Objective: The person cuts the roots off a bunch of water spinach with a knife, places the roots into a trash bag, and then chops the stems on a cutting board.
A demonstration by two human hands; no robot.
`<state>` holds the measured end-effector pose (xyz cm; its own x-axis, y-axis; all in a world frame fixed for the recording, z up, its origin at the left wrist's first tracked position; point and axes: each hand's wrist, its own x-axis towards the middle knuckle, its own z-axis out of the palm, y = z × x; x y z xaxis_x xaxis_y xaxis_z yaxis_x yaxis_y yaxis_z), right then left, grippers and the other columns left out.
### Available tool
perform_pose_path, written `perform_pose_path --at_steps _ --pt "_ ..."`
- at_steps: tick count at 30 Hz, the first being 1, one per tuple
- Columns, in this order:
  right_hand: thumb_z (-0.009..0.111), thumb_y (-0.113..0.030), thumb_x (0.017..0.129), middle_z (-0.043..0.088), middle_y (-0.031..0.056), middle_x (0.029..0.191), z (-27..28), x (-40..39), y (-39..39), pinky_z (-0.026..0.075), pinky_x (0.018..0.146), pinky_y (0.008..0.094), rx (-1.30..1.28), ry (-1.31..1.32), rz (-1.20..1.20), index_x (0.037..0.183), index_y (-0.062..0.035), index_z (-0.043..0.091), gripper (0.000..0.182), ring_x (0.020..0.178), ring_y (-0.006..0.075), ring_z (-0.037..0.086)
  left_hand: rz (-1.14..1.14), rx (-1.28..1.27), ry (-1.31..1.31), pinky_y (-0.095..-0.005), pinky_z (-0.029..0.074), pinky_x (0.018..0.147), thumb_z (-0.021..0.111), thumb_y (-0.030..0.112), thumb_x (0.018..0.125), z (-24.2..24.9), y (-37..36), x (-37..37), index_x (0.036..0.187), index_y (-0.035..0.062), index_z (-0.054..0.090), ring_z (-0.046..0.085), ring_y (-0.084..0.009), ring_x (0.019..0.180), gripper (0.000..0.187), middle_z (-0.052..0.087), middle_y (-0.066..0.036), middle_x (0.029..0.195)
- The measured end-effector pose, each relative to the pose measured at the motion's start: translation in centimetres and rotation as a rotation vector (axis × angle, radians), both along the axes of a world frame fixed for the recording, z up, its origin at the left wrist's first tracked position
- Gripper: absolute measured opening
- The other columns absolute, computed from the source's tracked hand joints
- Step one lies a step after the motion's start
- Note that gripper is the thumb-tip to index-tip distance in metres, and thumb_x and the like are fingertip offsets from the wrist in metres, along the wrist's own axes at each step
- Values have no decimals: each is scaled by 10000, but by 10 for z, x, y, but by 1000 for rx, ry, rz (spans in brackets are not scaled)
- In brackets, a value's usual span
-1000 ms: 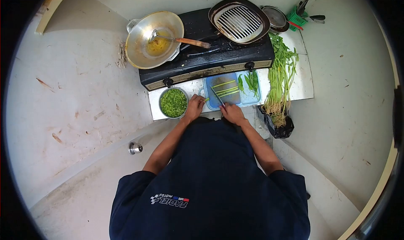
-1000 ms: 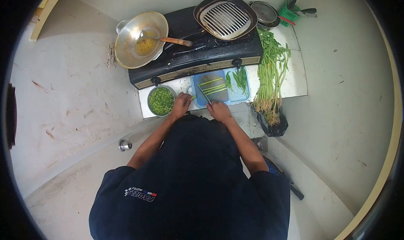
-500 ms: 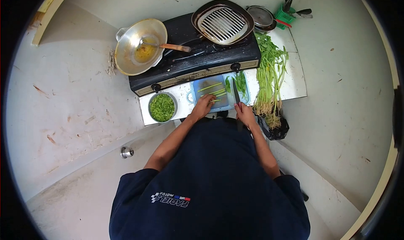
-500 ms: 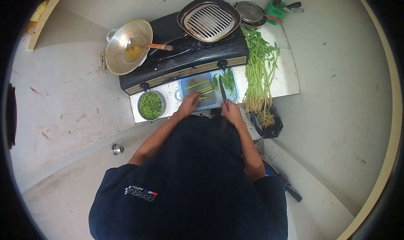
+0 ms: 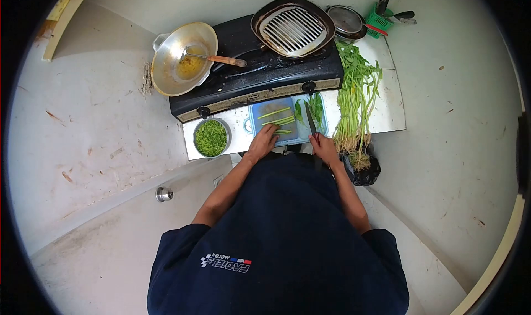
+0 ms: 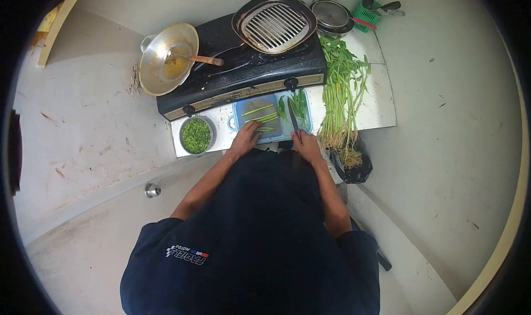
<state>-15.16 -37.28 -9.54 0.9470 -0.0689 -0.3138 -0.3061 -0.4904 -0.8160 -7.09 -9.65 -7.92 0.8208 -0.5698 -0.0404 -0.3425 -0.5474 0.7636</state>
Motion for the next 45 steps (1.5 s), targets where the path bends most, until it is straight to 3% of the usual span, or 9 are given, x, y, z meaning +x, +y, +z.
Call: perform_pose_path --at_steps 5,8,12,14,20,25,32,39,45 --pt "616 -345 1042 663 183 637 19 8 5 533 603 464 43 47 41 868 16 628 401 610 341 708 -35 51 -72 -453 516 984 675 45 937 -4 6 -1 1232 18 644 597 -401 1162 297 612 -172 1196" --pt "626 -352 1036 672 175 640 -4 6 6 550 617 451 -87 -48 104 851 8 628 405 606 317 720 -19 68 -77 -451 513 991 678 43 934 -3 3 0 1213 17 656 597 -393 1156 282 614 -171 1188" --pt "642 -373 1029 669 170 631 1 6 3 547 618 442 -65 5 112 846 1 630 416 609 331 716 27 33 -75 -451 511 972 694 45 923 1 -3 -3 1179 15 671 600 -387 1110 259 627 -170 1158" --pt "643 -400 1031 678 134 618 14 6 1 553 623 402 -32 49 100 848 -17 639 425 604 286 719 82 -10 -112 -448 509 949 705 50 919 -1 -3 -3 1143 13 684 603 -380 1079 229 639 -166 1119" --pt "662 -394 1021 641 121 590 10 5 -10 507 590 408 -78 -46 133 814 -9 649 438 545 288 660 330 -67 -141 -436 496 896 718 65 918 -3 6 11 1074 20 711 613 -355 1011 163 659 -153 1034" --pt "690 -374 1001 613 130 644 30 11 -20 465 598 422 -82 -62 206 845 12 658 418 590 306 612 430 -31 -87 -429 492 897 705 66 917 -2 21 27 1063 31 722 621 -347 994 151 661 -143 1033" --pt "709 -342 976 586 183 787 37 9 -18 458 690 454 -87 -113 271 904 34 681 384 735 358 594 261 -34 15 -410 527 870 734 76 898 3 21 26 1066 20 723 656 -325 994 177 698 -144 1043" --pt "704 -322 966 612 212 781 31 1 -22 474 711 476 -134 -38 320 920 23 691 349 744 394 607 95 -13 -114 -440 528 959 712 70 903 -11 15 7 1145 15 701 626 -385 1114 248 674 -177 1120" --pt "685 -334 981 661 251 759 44 -16 -24 502 727 509 -168 93 284 889 24 692 370 746 438 653 -3 79 -119 -452 526 992 694 55 904 10 10 14 1216 2 675 611 -383 1141 317 636 -181 1189"
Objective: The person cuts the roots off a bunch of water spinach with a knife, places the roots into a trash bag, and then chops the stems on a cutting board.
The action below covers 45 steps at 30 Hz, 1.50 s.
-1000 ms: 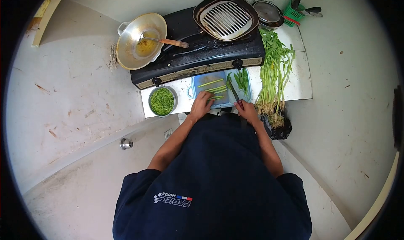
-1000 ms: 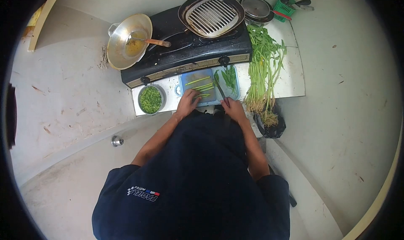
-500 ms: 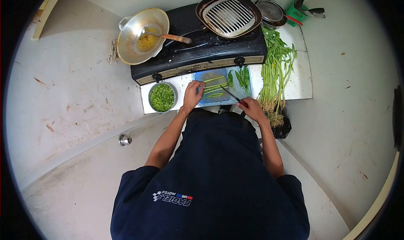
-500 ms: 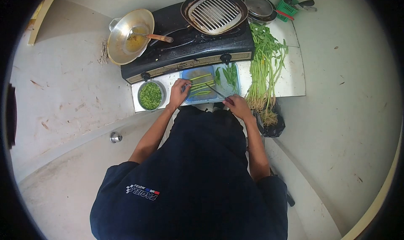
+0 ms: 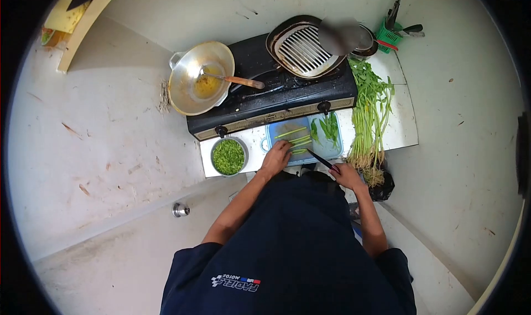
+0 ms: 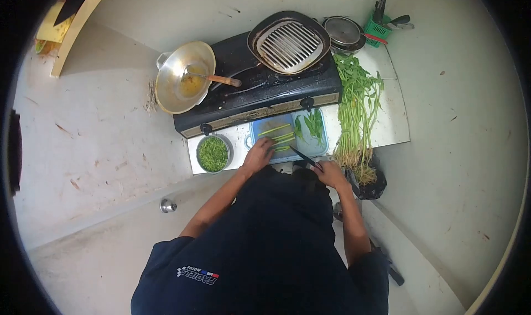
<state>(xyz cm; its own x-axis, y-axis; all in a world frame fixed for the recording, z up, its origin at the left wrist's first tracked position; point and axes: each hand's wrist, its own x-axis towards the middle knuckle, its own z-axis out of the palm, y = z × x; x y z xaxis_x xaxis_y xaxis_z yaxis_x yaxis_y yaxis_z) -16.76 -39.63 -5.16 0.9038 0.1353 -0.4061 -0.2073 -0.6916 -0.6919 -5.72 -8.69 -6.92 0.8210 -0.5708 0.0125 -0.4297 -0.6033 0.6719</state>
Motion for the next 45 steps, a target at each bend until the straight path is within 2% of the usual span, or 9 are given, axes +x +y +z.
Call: perform_pose_path --at_steps 5,8,11,14,23,26,29,32,45 --pt "660 -345 1002 665 246 740 9 0 2 507 701 508 -64 21 23 890 18 703 382 726 449 654 -22 11 -17 -442 533 988 675 34 910 -2 0 3 1228 10 666 609 -384 1144 319 629 -178 1213" --pt "656 -358 1006 680 209 706 16 -1 8 522 672 476 -33 -121 -54 871 14 708 399 679 395 682 27 4 110 -442 525 1007 668 26 911 -3 0 2 1243 13 655 604 -383 1155 332 625 -177 1220" --pt "700 -355 961 715 236 809 22 1 11 542 741 500 13 46 -151 908 15 733 375 787 435 701 -4 12 29 -444 521 1012 669 21 905 -5 0 -1 1243 4 646 597 -392 1157 339 614 -187 1207" --pt "681 -357 990 706 124 657 6 -8 11 547 647 409 4 -55 -62 853 -2 725 383 597 275 707 -23 21 -46 -452 521 977 673 16 895 -10 -3 0 1231 -2 647 595 -393 1112 338 598 -192 1145" --pt "678 -401 986 748 135 729 -25 -17 27 558 718 382 64 132 -19 1002 -6 778 408 700 263 751 -11 -24 1 -474 520 965 702 4 871 -6 -17 2 1157 -10 620 604 -410 1120 298 586 -196 1166" --pt "676 -407 987 765 111 758 -22 -12 28 546 702 368 191 237 -115 1022 -15 782 408 709 225 742 -38 2 0 -474 517 974 698 2 874 -18 -16 1 1166 -9 618 601 -412 1129 303 584 -193 1178" --pt "666 -401 994 771 89 763 -26 -5 29 533 686 341 175 253 -83 1042 -20 782 401 697 189 724 -47 -4 3 -472 510 987 668 16 897 -10 -18 -3 1148 -20 603 591 -404 1124 261 586 -199 1170" --pt "658 -395 999 772 85 763 -30 -1 30 526 676 328 223 269 -102 1054 -14 778 403 684 177 712 -53 3 -29 -471 510 993 698 35 892 -16 -18 -3 1222 -7 618 590 -414 1147 342 586 -189 1183" --pt "648 -388 1026 765 88 818 -45 9 32 544 642 306 365 344 -130 1102 9 761 419 682 147 689 -56 -11 -9 -479 514 975 673 -18 874 -24 -22 -2 1216 -1 618 587 -413 1121 347 591 -194 1141"
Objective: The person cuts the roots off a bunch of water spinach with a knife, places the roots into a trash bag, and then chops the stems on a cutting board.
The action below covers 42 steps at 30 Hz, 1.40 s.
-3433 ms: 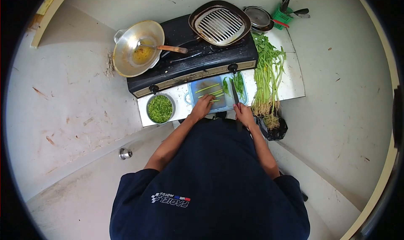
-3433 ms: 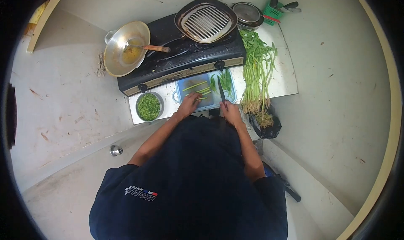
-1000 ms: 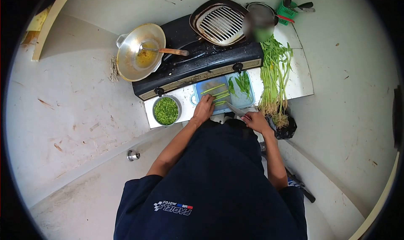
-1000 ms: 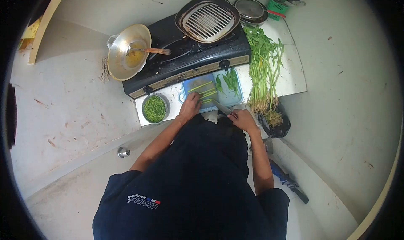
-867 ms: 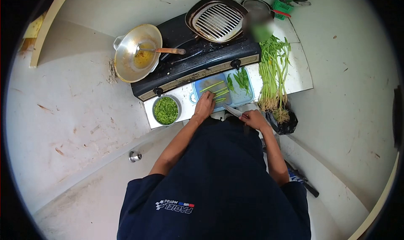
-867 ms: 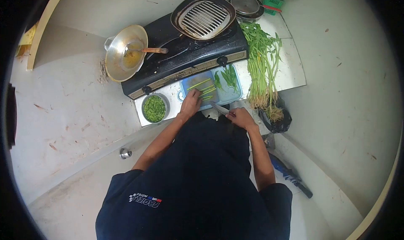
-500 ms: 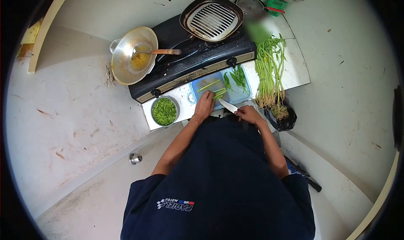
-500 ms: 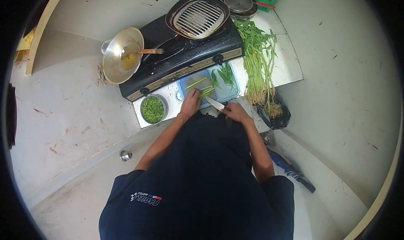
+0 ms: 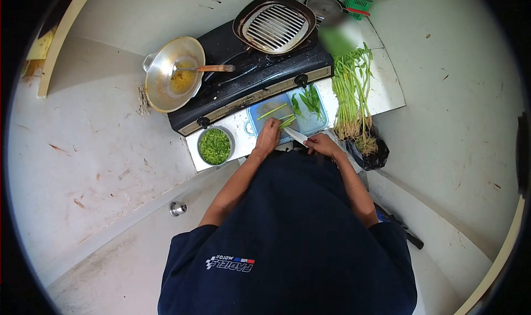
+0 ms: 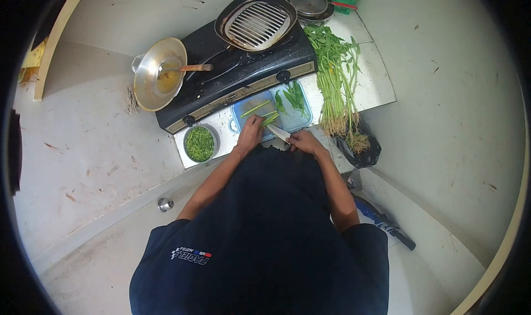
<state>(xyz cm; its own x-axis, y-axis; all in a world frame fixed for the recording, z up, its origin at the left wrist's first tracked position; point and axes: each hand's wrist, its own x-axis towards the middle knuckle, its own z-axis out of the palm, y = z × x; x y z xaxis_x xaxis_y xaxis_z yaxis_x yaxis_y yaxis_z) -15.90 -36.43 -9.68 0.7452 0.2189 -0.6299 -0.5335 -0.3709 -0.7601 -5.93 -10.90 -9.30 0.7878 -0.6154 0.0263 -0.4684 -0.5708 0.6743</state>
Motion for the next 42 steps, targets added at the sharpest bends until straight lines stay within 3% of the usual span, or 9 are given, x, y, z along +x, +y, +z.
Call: perform_pose_path --at_steps 17,24,31,35,38,42 --pt "654 -346 1032 752 85 798 1 -2 -4 528 567 293 214 57 -118 1086 11 731 369 599 133 647 -58 -16 56 -468 514 979 683 -43 853 10 -8 1 1207 -15 631 600 -414 1113 359 604 -199 1132" --pt "642 -344 1048 747 86 777 18 -26 -27 534 558 269 213 65 -278 1048 25 725 378 569 122 650 -151 -26 17 -476 525 962 692 5 889 22 -50 9 1213 3 645 617 -416 1103 328 630 -191 1129" --pt "623 -358 1052 753 78 779 45 -47 -50 549 577 277 66 52 -401 1027 35 732 409 584 127 665 -287 -31 110 -489 521 969 660 31 921 12 -103 16 1238 12 637 616 -422 1125 318 620 -195 1163" --pt "635 -329 1032 756 134 792 44 -54 -46 599 602 323 -51 49 -443 1058 78 737 420 687 187 730 -356 7 88 -498 536 928 651 9 882 0 -121 16 1200 -10 618 619 -439 1084 320 588 -224 1137" --pt "640 -310 1028 758 142 775 40 -61 -41 600 597 332 -77 63 -471 1066 83 743 409 644 193 733 -393 66 137 -498 527 958 631 57 935 -3 -123 15 1255 18 613 611 -436 1126 323 595 -205 1188" --pt "633 -354 1034 751 122 742 47 -69 -39 583 589 326 -119 84 -493 1002 68 737 436 611 189 724 -341 86 78 -497 531 954 637 53 920 -13 -120 7 1263 19 592 604 -430 1133 348 588 -202 1190"
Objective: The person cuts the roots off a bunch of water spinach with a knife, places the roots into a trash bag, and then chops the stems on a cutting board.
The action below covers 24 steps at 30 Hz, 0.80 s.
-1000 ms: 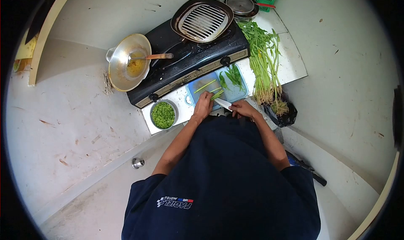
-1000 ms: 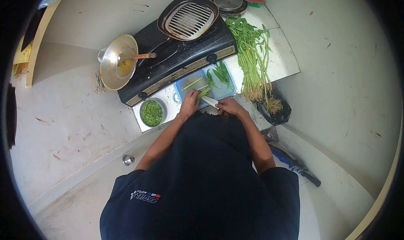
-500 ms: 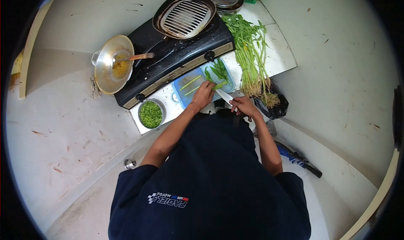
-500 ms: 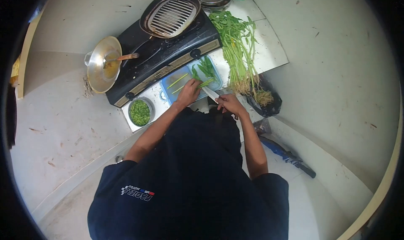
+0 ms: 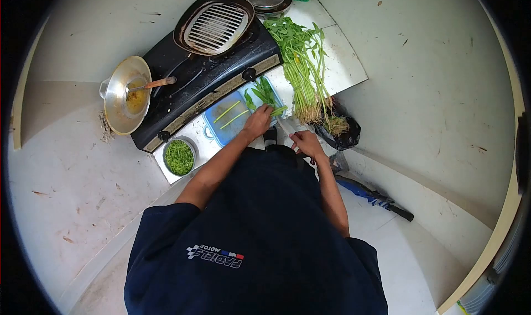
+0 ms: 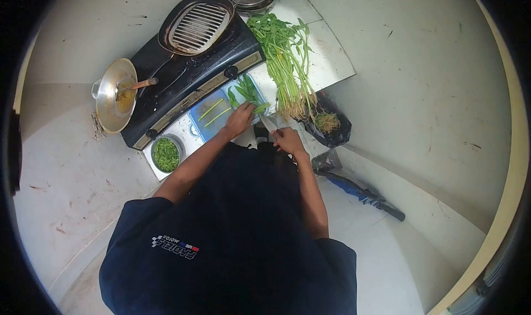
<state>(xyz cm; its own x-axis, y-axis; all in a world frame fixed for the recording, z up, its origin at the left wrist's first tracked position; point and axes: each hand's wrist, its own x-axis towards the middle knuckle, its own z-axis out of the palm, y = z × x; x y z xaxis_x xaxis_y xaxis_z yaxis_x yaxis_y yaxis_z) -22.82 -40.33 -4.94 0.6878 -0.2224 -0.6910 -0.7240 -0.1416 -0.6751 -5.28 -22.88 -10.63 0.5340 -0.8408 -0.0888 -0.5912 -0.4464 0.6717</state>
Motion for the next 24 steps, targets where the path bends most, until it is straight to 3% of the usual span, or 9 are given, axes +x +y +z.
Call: perform_pose_path --at_steps 4,7,11,12,18,22,24 --pt "641 -369 1023 745 127 718 8 -11 -4 573 623 347 -66 43 11 968 50 743 435 621 227 731 7 -2 1 -488 538 966 640 48 907 1 1 -5 1281 6 574 597 -425 1155 382 582 -216 1206" --pt "656 -352 1005 729 142 687 -11 -28 -13 572 662 382 -512 -162 253 959 30 761 399 630 272 731 15 -63 -13 -484 530 985 663 75 924 1 6 -5 1325 24 570 595 -417 1176 415 576 -197 1251" --pt "690 -343 980 713 137 666 16 -26 -21 561 705 418 -543 -151 203 916 5 764 361 655 286 737 35 -148 40 -461 520 1010 683 87 919 14 21 2 1356 17 572 580 -406 1203 456 572 -193 1275" --pt "712 -343 946 715 250 830 30 -19 -21 548 800 514 -463 -67 147 908 8 746 354 846 454 703 63 -152 14 -460 515 1012 697 94 913 17 26 4 1339 17 582 579 -402 1200 448 573 -188 1270" --pt "723 -352 941 702 242 808 46 13 -17 534 741 513 -497 -201 199 892 6 715 361 824 455 698 290 -135 -213 -461 476 1025 779 147 875 31 75 29 1273 25 607 563 -384 1184 450 569 -167 1250" --pt "724 -358 937 705 236 816 29 43 -5 534 729 523 -502 -321 318 935 -11 717 347 811 463 687 335 -13 -202 -479 439 1067 799 180 865 35 105 35 1322 13 566 533 -396 1229 539 564 -170 1272" --pt "729 -362 942 690 212 763 15 56 3 532 693 491 -506 -383 387 903 -8 710 357 733 426 686 330 -19 -192 -476 444 1063 799 184 865 34 111 37 1325 16 567 536 -396 1226 542 566 -173 1278"
